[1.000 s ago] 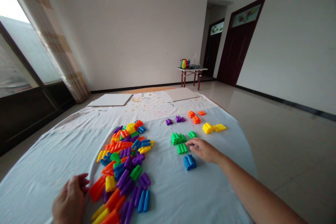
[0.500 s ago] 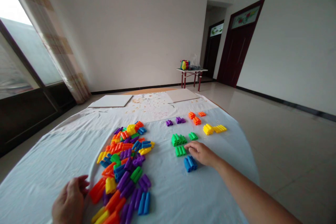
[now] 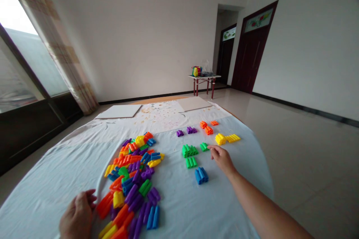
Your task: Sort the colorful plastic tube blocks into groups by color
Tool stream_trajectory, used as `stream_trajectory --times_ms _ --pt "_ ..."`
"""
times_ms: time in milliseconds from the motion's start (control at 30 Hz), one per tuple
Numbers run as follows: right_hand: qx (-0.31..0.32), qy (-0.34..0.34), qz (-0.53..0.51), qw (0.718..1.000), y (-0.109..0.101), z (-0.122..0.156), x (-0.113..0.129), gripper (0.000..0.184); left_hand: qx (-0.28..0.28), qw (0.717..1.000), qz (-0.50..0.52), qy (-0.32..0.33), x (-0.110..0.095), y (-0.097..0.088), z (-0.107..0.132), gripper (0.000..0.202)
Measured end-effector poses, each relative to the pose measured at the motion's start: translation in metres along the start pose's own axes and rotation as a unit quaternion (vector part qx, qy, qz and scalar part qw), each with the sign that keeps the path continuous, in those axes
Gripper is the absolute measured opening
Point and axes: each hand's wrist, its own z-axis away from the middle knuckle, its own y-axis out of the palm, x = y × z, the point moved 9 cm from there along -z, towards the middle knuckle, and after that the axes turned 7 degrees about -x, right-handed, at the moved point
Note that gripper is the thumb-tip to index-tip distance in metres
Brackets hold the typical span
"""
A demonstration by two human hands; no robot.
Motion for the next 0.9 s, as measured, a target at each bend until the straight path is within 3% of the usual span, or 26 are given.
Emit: stream_trajectory --times_ms 267,500,667,767,900 --pt "-0.043 -0.003 -0.022 0.999 -0.002 -0.003 -0.002 0.044 0.004 0.997 -0.079 0.023 0.007 0.004 -0.015 0.038" --pt "-0.024 -0.007 -0.018 1.000 0.000 0.000 -0.004 0.043 -0.013 0.996 -0.074 0.053 -0.017 0.000 0.000 0.034" --pt "-0.019 -0.016 0.002 1.000 -0.006 0.002 -0.010 0.044 -0.024 0.995 -0.063 0.079 -0.018 0.001 0.005 0.036" --pt "-0.034 -0.043 0.020 0.998 -0.014 0.005 0.006 0.043 -0.022 0.994 -0.056 0.092 -0.018 0.003 0.007 0.037" --pt "-0.001 -0.120 0.014 0.993 -0.003 0.020 0.066 0.037 -0.014 0.994 -0.042 0.101 -0.020 0.004 0.010 0.036"
